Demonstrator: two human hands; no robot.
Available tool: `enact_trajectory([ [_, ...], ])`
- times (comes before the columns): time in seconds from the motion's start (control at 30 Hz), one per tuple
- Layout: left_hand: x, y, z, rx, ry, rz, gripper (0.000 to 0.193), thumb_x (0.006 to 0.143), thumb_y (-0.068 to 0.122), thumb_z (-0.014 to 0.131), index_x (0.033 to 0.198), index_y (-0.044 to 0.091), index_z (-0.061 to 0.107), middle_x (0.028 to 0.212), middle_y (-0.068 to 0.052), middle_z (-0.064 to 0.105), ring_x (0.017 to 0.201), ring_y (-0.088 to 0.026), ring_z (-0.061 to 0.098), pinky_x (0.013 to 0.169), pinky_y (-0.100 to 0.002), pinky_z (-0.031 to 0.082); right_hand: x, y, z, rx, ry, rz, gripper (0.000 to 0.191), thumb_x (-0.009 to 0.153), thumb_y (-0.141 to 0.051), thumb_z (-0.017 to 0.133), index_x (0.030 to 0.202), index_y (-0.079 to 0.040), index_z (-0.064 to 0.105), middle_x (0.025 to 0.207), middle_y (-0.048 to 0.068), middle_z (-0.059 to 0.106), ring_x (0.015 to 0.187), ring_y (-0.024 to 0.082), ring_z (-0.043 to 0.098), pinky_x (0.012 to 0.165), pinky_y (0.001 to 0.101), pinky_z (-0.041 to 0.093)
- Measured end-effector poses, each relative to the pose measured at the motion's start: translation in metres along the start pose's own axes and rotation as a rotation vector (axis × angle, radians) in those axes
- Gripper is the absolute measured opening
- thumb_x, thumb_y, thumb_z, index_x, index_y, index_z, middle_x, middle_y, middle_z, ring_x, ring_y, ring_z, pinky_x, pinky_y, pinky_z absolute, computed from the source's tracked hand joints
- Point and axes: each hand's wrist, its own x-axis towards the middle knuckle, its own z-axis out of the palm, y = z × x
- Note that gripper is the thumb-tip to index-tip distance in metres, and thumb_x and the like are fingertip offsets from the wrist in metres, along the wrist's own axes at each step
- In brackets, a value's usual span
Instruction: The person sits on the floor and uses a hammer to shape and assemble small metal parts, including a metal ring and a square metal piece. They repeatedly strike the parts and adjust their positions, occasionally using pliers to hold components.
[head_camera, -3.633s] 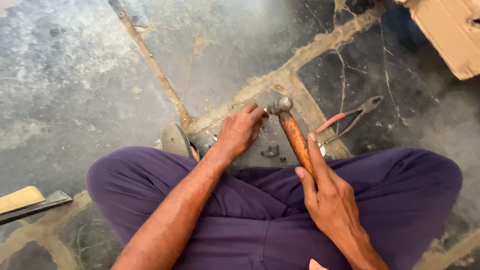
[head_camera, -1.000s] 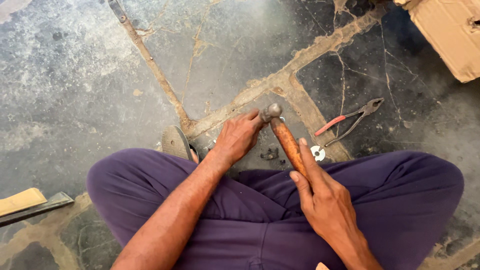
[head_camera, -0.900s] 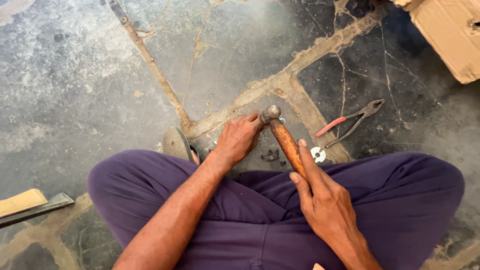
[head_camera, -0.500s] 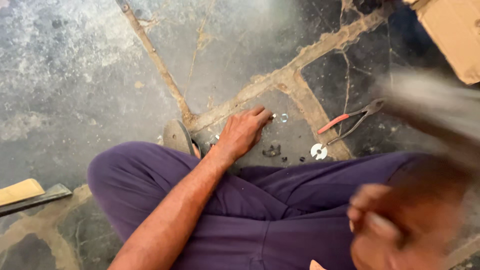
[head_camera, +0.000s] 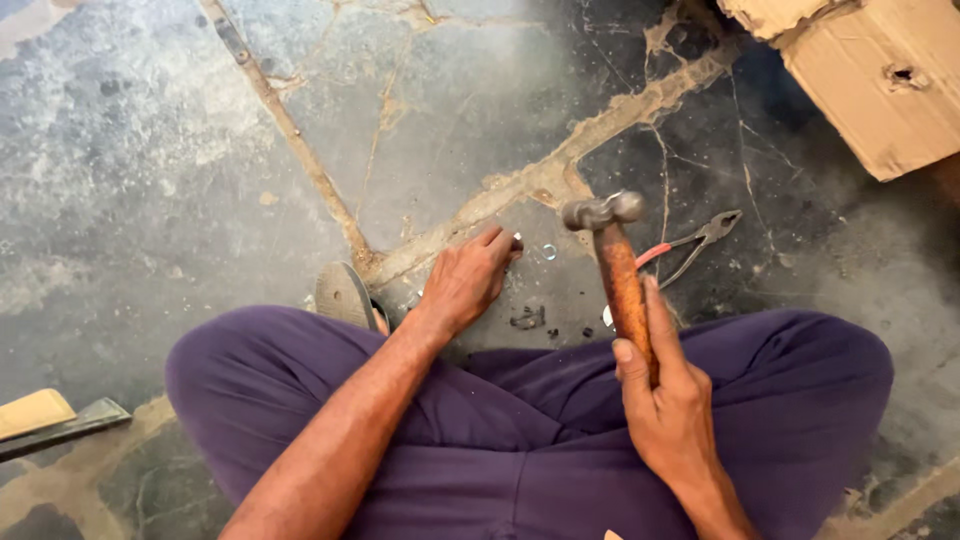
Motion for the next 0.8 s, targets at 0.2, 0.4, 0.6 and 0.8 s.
enact_trajectory([
  [0.2,0.0,0.007,-0.008,-0.091,0.031,-0.097,0.015,0.101,0.021,0.06,0.106,0.009,0.066,0.105,-0.012,0.067,0.09,-0.039,0.068,0.072,-0.049,0.053,0.009,-0.007,0.004,0.363,-0.024,0.283,0.064,0.103,-0.02,0.053,0.164,-0.015,0.033,0.065,-0.001,0.052,0.05,0.004,0.046,0.044,0.0236,0.042],
  [0.4,-0.001,0.008,-0.011,-0.034,0.068,-0.029,0.013,0.099,0.02,0.062,0.104,0.009,0.068,0.102,-0.01,0.068,0.093,-0.035,0.069,0.074,-0.047,0.054,0.006,0.007,0.009,0.359,-0.028,0.334,0.064,0.102,-0.022,0.052,0.163,-0.016,0.033,0.065,0.0,0.054,0.049,0.006,0.047,0.043,0.025,0.042],
  [0.6,0.0,0.008,-0.012,-0.008,0.076,-0.025,0.014,0.099,0.021,0.065,0.103,0.008,0.068,0.1,-0.009,0.069,0.093,-0.033,0.068,0.075,-0.045,0.054,0.009,-0.008,0.007,0.33,-0.041,0.335,0.064,0.102,-0.023,0.054,0.163,-0.017,0.034,0.065,0.001,0.055,0.05,0.006,0.049,0.044,0.0252,0.044],
  [0.8,-0.001,0.009,-0.012,0.008,0.061,-0.038,0.014,0.099,0.021,0.064,0.103,0.008,0.068,0.097,-0.009,0.068,0.091,-0.031,0.068,0.075,-0.045,0.054,0.009,-0.006,0.009,0.303,-0.059,0.366,0.066,0.101,-0.026,0.055,0.163,-0.019,0.034,0.065,0.001,0.057,0.05,0.006,0.05,0.044,0.0258,0.045],
])
